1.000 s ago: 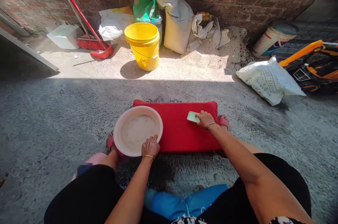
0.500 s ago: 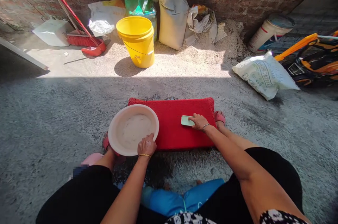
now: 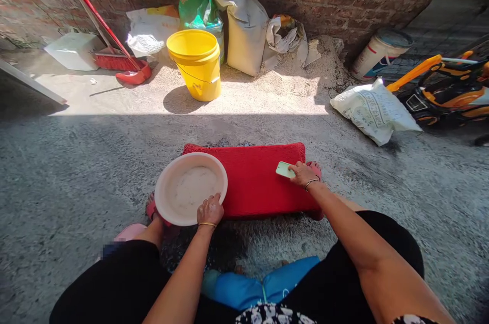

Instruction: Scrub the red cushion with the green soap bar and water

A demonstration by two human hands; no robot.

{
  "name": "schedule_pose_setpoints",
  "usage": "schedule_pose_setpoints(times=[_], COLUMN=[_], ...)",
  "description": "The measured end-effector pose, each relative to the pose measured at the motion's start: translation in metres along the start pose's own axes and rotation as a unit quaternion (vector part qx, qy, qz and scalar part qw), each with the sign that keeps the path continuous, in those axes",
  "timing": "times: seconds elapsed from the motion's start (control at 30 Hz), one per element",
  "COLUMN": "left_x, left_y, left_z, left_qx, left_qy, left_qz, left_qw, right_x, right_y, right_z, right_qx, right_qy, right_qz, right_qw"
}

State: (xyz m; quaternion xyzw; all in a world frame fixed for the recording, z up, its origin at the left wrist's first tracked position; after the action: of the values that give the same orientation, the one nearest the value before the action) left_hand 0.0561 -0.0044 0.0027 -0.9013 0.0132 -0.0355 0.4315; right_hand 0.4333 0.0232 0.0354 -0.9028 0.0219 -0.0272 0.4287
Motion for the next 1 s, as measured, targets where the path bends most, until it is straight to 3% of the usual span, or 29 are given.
schedule_pose_setpoints(times=[0.17, 0.23, 0.3, 0.37, 0.43, 0.63, 0.73, 0.8, 0.87, 1.0], left_x=[-0.001, 0.0, 0.0, 0.001, 0.001, 0.002, 0.002, 0.002, 0.002, 0.001], left_y=[0.001, 0.001, 0.001, -0.001, -0.002, -0.004, -0.004, -0.004, -0.004, -0.003], left_z=[0.0, 0.0, 0.0, -0.001, -0.003, -0.004, -0.003, -0.003, -0.003, -0.003], left_qx=[0.003, -0.002, -0.005, -0.005, -0.002, 0.006, 0.006, 0.008, 0.01, 0.01], left_qy=[-0.001, -0.002, -0.001, 0.001, 0.003, 0.004, 0.006, 0.007, 0.006, 0.007], left_qz=[0.0, -0.001, 0.0, 0.001, 0.002, -0.005, -0.011, -0.016, -0.018, -0.017], left_qw=[1.0, 1.0, 1.0, 1.0, 1.0, 1.0, 1.0, 1.0, 1.0, 1.0], right_x=[-0.154, -0.188, -0.196, -0.179, -0.136, 0.056, 0.119, 0.126, 0.104, -0.005], right_y=[0.002, 0.007, 0.012, 0.018, 0.023, 0.034, 0.032, 0.028, 0.022, 0.015], right_z=[0.01, 0.01, 0.01, 0.01, 0.008, -0.021, -0.04, -0.046, -0.044, -0.031], right_qx=[0.016, 0.017, 0.016, 0.006, -0.006, -0.057, -0.06, -0.048, -0.031, -0.019], right_qy=[-0.178, -0.213, -0.223, -0.209, -0.171, 0.018, 0.104, 0.125, 0.106, -0.013], right_qz=[-0.058, -0.066, -0.07, -0.075, -0.077, -0.089, -0.081, -0.07, -0.059, -0.068], right_qw=[0.982, 0.975, 0.972, 0.975, 0.982, 0.994, 0.989, 0.989, 0.992, 0.997])
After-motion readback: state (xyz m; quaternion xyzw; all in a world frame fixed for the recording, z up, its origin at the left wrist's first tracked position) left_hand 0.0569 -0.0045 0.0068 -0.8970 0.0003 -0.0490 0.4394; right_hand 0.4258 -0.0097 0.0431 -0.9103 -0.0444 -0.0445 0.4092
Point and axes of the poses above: each hand's wrist, its own z-axis towards the middle knuckle, its own y-axis out of the palm, x = y × z, the point moved 7 cm from there along z, towards the middle knuckle, and after that the axes turned 11 degrees about -x, right-handed, at the moved point
